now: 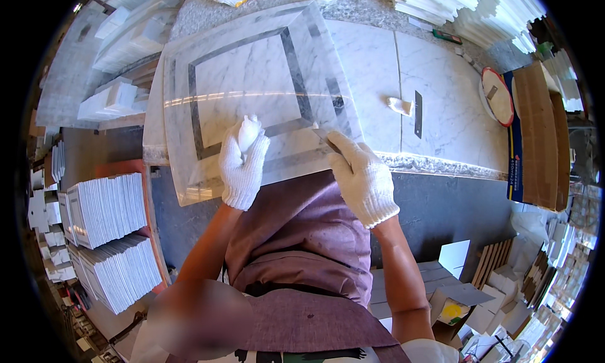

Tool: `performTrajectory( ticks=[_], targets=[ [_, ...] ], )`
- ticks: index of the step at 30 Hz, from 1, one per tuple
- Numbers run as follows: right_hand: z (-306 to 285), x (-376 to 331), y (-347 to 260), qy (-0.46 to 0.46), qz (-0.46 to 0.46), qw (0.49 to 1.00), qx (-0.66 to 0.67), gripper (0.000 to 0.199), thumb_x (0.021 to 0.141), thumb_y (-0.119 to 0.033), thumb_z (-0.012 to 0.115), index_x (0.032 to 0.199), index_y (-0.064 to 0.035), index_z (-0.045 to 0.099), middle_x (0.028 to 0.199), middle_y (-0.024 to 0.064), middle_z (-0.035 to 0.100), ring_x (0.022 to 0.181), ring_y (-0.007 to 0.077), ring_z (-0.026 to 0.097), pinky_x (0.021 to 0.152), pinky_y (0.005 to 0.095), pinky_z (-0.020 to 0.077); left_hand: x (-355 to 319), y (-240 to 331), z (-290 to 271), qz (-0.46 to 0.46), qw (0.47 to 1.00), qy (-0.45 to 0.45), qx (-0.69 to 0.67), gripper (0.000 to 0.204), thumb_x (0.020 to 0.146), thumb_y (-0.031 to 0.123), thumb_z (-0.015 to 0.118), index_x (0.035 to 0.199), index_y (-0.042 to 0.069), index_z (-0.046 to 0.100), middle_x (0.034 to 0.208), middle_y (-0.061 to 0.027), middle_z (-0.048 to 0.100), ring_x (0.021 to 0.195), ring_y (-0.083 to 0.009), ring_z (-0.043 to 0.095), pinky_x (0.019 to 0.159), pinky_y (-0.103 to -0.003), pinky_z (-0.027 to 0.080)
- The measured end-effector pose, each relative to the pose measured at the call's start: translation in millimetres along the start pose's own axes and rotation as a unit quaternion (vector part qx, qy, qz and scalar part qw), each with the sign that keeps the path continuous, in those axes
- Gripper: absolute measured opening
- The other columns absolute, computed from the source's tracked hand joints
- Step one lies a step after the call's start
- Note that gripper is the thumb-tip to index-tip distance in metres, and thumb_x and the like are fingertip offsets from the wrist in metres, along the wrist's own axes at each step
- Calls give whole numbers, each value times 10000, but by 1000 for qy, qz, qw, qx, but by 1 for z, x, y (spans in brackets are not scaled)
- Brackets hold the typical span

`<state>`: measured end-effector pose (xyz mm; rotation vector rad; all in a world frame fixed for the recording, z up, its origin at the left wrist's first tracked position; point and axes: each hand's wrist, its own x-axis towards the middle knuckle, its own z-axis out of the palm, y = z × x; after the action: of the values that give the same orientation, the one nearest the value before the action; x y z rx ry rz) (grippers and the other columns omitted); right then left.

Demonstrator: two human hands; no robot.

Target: The person uses a small metal scraper to remove residue from the edges and surface of a large white marble tile. They repeatedly scrape along the dark gray border and the center of the tile, occasionally wiping the surface with a white cloth. The person works on a single tile throughout the clip, focusing on cleaning the edges and corners.

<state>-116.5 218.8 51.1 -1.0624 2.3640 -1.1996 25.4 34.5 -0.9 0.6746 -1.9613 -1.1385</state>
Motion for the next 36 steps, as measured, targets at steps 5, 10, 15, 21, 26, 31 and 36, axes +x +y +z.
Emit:
performTrajectory(
  ticks=[5,10,15,21,26,31,36],
  targets=[
    [4,5,-13,-19,18,996,-87,353,936,-208,643,1279,-138,693,913,180,677,825,384,673,761,458,542,0,4,-1,-6,1000,3,-8,370,908,7,729,1261,8,616,1180,-94,665,1034,-173,660,911,-305,533],
    [13,4,-2,9,-6,993,-116,348,940,-218,649,1279,-156,696,883,165,677,784,360,678,708,448,544,1,7,-1,-5,1000,-3,13,357,921,12,725,1257,-4,606,1153,-82,669,1028,-142,656,916,-292,526],
    [17,9,-3,18,-8,993,-120,342,950,-207,640,1283,-151,694,886,168,675,781,354,677,705,439,540,2,8,-2,-5,1000,-6,18,353,922,14,725,1254,-2,606,1152,-85,668,1018,-140,657,908,-291,528],
    [7,20,-18,-15,18,992,-124,341,948,-194,635,1273,-113,702,887,191,663,792,360,665,726,433,526,1,5,-1,-6,1000,-1,10,347,924,15,722,1250,-2,604,1135,-86,671,1010,-140,659,900,-292,529],
    [10,11,-8,-21,-3,983,-181,335,950,-202,634,1271,-141,706,837,177,629,774,360,649,698,444,517,1,3,0,-20,1000,2,-6,404,891,70,761,1276,24,644,1148,-114,666,990,-222,665,870,-329,527],
    [7,20,-14,-10,-13,985,-171,332,952,-234,644,1276,-189,700,821,163,623,736,358,655,656,463,521,1,3,-1,0,1000,2,23,357,922,15,724,1256,-3,600,1140,-84,675,1021,-141,661,899,-293,539],
    [9,17,-11,-27,0,984,-177,336,967,-236,625,1285,-157,697,853,181,633,785,365,655,693,447,511,1,2,1,-16,1000,10,-8,419,896,81,758,1295,35,643,1135,-117,661,964,-216,657,858,-333,525]
  ],
)
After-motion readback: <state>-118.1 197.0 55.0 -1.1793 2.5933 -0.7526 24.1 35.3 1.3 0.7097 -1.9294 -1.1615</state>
